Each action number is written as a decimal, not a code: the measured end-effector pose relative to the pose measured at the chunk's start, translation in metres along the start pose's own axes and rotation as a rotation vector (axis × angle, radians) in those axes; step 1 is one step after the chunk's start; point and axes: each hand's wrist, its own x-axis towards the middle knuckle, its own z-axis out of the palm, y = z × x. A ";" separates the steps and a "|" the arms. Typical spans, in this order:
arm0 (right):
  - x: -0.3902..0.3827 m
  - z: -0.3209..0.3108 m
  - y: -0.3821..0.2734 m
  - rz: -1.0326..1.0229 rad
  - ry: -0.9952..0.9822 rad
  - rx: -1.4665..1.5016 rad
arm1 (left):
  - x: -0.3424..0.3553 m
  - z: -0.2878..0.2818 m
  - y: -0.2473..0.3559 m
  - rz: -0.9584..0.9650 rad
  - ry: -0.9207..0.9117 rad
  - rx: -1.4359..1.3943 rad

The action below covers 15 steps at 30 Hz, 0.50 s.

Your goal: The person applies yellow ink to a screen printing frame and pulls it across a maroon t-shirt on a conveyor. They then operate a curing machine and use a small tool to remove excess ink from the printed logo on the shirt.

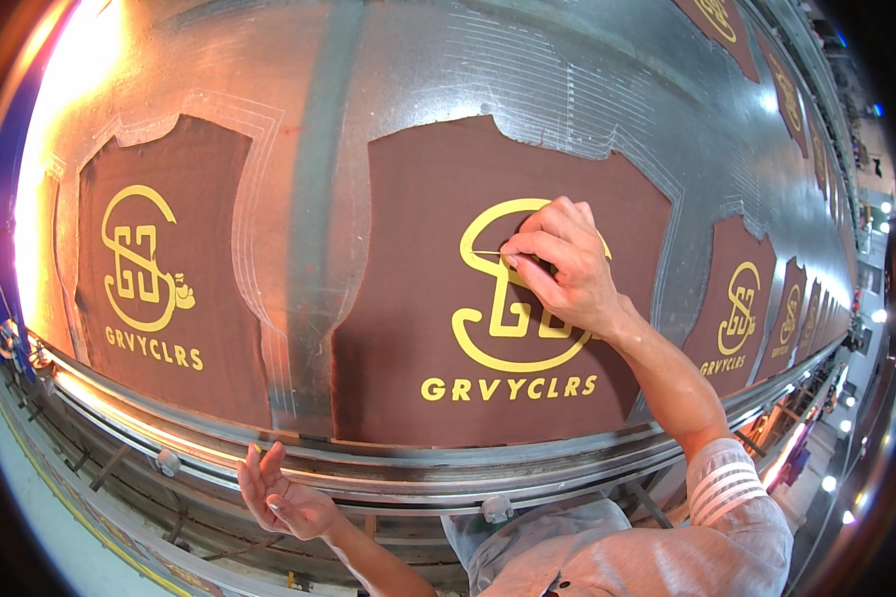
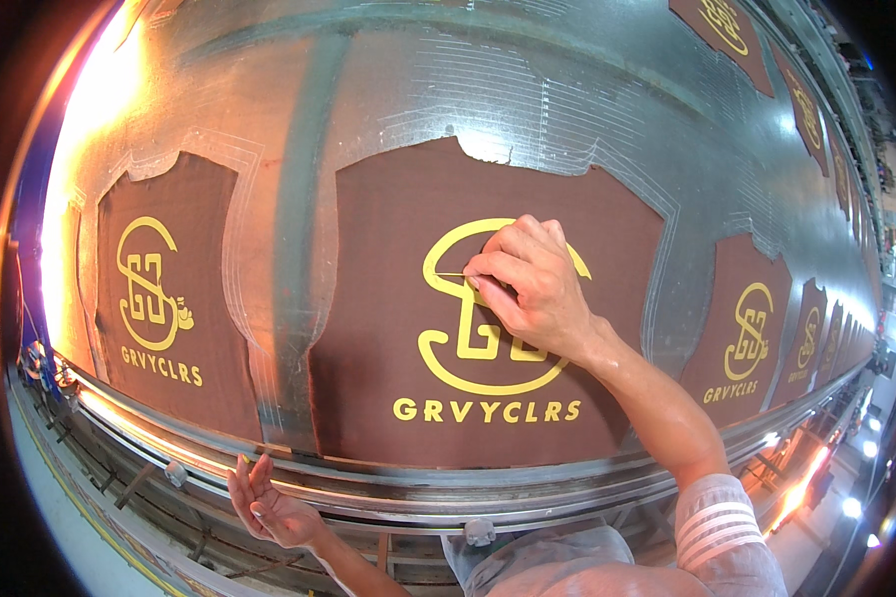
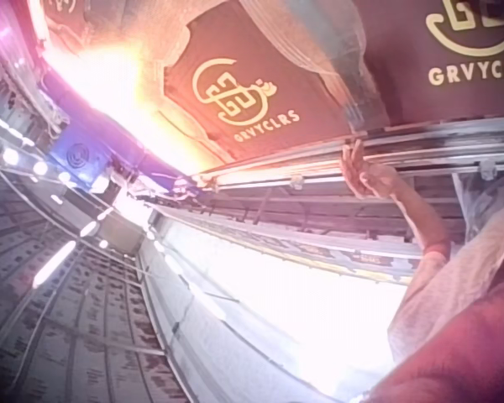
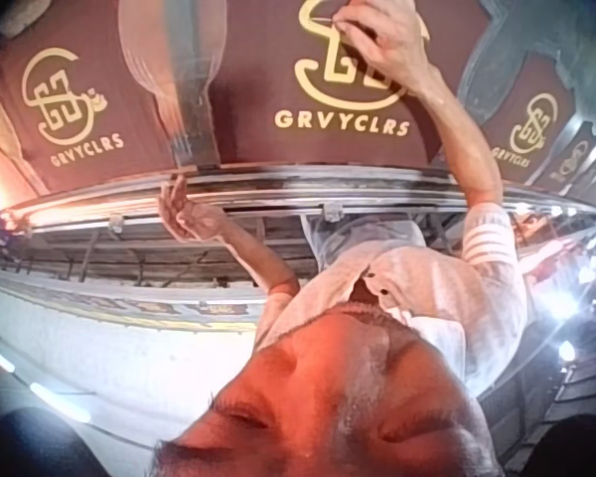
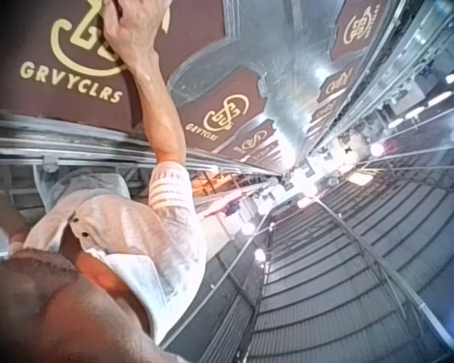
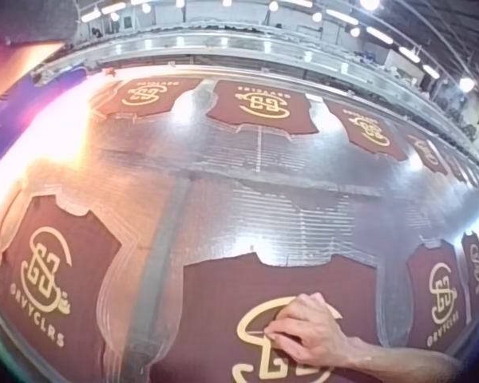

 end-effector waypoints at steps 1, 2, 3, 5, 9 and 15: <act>0.000 0.000 0.000 -0.002 0.002 0.000 | 0.000 0.000 0.000 -0.001 -0.001 -0.003; 0.000 0.000 0.000 -0.004 0.004 -0.001 | 0.000 0.000 0.000 -0.001 -0.002 -0.007; 0.000 0.000 -0.001 -0.007 0.007 -0.001 | -0.001 -0.001 0.000 -0.002 -0.003 -0.010; 0.000 -0.001 -0.002 -0.002 0.007 0.004 | -0.001 -0.006 -0.001 0.011 -0.067 -0.013; 0.000 -0.004 -0.002 -0.002 0.007 0.034 | -0.002 -0.007 -0.002 -0.006 -0.077 -0.032; -0.003 -0.014 0.001 0.172 0.217 0.285 | -0.003 -0.004 -0.002 -0.031 -0.054 -0.049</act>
